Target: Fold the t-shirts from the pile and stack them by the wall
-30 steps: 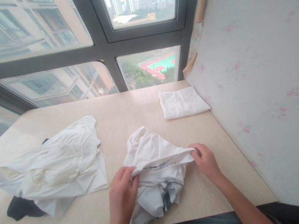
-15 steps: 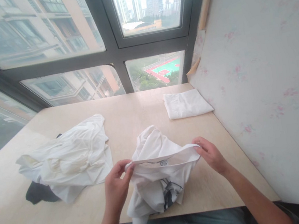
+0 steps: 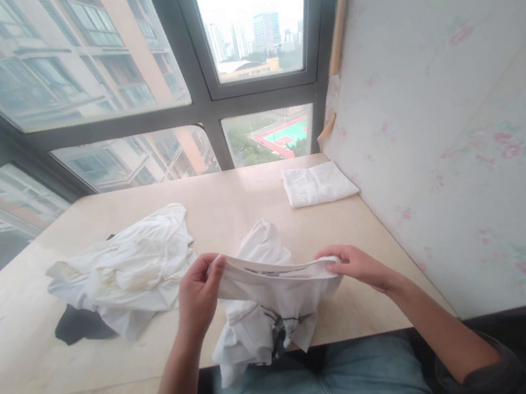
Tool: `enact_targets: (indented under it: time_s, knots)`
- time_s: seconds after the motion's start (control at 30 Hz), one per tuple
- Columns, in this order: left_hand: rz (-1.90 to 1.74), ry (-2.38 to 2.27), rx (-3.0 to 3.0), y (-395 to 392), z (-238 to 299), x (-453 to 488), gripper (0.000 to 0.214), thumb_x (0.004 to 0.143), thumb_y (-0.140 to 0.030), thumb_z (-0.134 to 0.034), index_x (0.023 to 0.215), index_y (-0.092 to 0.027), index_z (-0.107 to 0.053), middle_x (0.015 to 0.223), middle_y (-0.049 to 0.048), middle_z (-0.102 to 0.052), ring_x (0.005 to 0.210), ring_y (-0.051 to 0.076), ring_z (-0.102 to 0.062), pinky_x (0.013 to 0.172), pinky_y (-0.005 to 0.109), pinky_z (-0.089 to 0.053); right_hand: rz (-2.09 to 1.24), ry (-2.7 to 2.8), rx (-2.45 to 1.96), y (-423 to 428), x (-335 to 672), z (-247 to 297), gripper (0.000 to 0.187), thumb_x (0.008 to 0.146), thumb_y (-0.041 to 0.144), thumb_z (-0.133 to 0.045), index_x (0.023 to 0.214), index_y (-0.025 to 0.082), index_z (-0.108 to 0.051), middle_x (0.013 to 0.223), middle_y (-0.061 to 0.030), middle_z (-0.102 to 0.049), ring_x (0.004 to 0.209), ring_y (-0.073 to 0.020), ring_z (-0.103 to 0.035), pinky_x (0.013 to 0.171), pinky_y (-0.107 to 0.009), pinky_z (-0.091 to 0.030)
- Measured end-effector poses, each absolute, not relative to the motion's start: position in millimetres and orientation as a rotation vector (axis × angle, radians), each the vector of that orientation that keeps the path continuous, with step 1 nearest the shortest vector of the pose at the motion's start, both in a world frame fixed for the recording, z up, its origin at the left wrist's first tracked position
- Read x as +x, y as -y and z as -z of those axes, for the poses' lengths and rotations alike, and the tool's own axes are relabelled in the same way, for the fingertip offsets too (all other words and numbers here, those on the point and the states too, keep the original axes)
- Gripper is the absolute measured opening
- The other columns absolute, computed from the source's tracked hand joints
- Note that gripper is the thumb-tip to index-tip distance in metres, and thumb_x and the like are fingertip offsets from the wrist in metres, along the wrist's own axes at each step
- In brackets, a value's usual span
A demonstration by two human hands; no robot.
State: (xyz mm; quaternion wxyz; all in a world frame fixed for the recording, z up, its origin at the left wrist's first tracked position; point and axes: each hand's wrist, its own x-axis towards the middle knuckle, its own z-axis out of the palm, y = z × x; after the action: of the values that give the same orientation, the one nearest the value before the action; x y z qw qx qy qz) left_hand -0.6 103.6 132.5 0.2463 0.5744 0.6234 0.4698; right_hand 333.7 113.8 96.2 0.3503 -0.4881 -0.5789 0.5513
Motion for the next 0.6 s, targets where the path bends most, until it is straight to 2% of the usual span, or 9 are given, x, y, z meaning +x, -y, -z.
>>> enact_targets:
  time_s: [0.13,0.23,0.4,0.5,0.6]
  knots:
    - [-1.482,-1.791,1.744,-119.7,-169.2,-4.7,0.034,0.084,-0.050,-0.064,0.084,-0.017,-0.072,0.066,-0.0025,-0.063,0.062,0.011,-0.053,0.058,0.021,-0.041,-1.453,1.462,-1.049,-128.2,342.5,-136.0,0.049,0.071,0.054,-0.076,0.106,0.020,-0.067,0.089,-0.0043,-0.069,0.078,-0.0184,-0.062,0.068,-0.027,-0.046]
    - [-1.608,-1.735,1.954,-132.4,-215.2,-8.1,0.031,0.084,-0.047,-0.065,0.086,-0.018,-0.075,0.076,-0.0007,-0.071,0.071,0.013,-0.060,0.066,0.023,-0.046,-1.504,1.496,-0.831,-142.5,347.8,-182.9,0.058,0.067,0.060,-0.081,0.106,0.021,-0.065,0.088,-0.0035,-0.067,0.073,-0.0158,-0.061,0.061,-0.023,-0.045]
    - [-1.783,-1.713,2.256,-131.8,-318.6,-10.7,0.031,0.082,-0.044,-0.071,0.083,-0.014,-0.077,0.063,-0.0025,-0.066,0.061,0.007,-0.055,0.058,0.021,-0.040,-1.247,1.579,-0.741,-151.8,357.8,-287.3,0.049,0.079,0.065,-0.070,0.099,0.020,-0.069,0.085,-0.0046,-0.068,0.069,-0.0144,-0.063,0.055,-0.023,-0.051]
    - [-1.837,-1.719,2.406,-122.9,-378.9,-16.8,0.046,0.077,-0.050,-0.074,0.086,-0.006,-0.076,0.060,-0.0039,-0.059,0.063,0.006,-0.054,0.066,0.022,-0.044,-1.106,1.827,-0.758,-142.9,369.1,-353.4,0.045,0.082,0.056,-0.072,0.110,0.021,-0.070,0.097,-0.0066,-0.071,0.075,-0.0169,-0.068,0.056,-0.024,-0.056]
    - [-1.843,-1.724,2.482,-122.7,-421.9,-33.4,0.057,0.077,-0.055,-0.071,0.096,-0.002,-0.072,0.073,-0.0036,-0.059,0.080,0.011,-0.062,0.083,0.034,-0.049,-0.971,2.054,-0.785,-129.7,381.0,-405.3,0.050,0.079,0.044,-0.078,0.122,0.021,-0.067,0.103,-0.0080,-0.073,0.076,-0.0203,-0.071,0.054,-0.025,-0.059]
